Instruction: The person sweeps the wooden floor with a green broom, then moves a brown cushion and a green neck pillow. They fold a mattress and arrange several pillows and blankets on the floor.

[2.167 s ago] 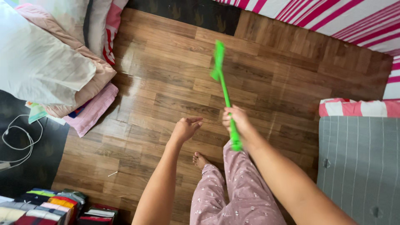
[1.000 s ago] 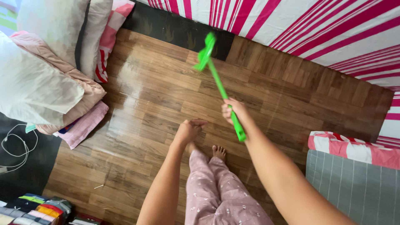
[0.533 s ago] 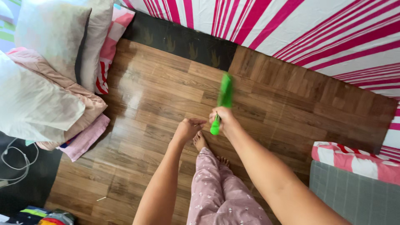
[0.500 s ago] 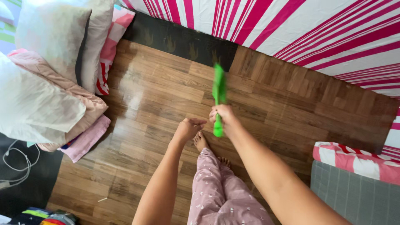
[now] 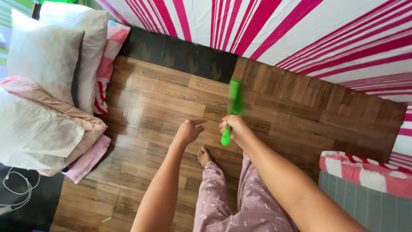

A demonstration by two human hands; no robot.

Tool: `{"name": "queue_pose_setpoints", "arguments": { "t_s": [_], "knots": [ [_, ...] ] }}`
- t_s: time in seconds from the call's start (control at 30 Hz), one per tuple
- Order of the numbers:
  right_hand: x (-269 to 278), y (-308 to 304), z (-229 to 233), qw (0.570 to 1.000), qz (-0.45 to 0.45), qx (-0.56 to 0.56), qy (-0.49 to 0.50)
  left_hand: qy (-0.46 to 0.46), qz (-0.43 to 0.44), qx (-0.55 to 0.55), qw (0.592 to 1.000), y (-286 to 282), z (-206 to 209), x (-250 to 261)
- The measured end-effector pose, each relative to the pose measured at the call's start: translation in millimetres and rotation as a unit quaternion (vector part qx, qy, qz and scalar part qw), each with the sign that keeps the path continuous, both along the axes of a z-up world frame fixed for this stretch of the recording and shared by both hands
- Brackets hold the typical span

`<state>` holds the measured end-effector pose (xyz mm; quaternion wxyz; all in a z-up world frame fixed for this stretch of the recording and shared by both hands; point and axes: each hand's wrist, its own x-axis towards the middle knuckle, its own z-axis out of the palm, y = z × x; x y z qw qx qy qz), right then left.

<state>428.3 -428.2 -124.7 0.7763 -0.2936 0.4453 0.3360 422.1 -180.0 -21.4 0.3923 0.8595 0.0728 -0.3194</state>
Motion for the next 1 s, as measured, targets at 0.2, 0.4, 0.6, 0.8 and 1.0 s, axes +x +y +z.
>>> {"name": "queue_pose_setpoints", "arguments": {
  "t_s": [0.2,0.4,0.6,0.8,1.0],
  "knots": [
    [51,-108,50,0.974,0.216,-0.022,-0.058,0.06,0.039,0.001,0.997,-60,10,34],
    [51,-317,122,0.881,0.389,-0.263,-0.062,-0.052,0.037,-0.079,0.995,-139,-24,67],
    [59,-423,43,0.97,0.166,-0.146,-0.098,-0.028,0.032,-0.08,0.996,-202,-6,117],
    [132,-258,-30,0.983,0.104,-0.134,-0.065,-0.079,0.044,-0.095,0.991,-199,17,138],
    [198,-61,0,0.99,0.092,-0.074,-0.073,-0.061,0.199,-0.245,0.947,-137,-4,127]
  ]
}}
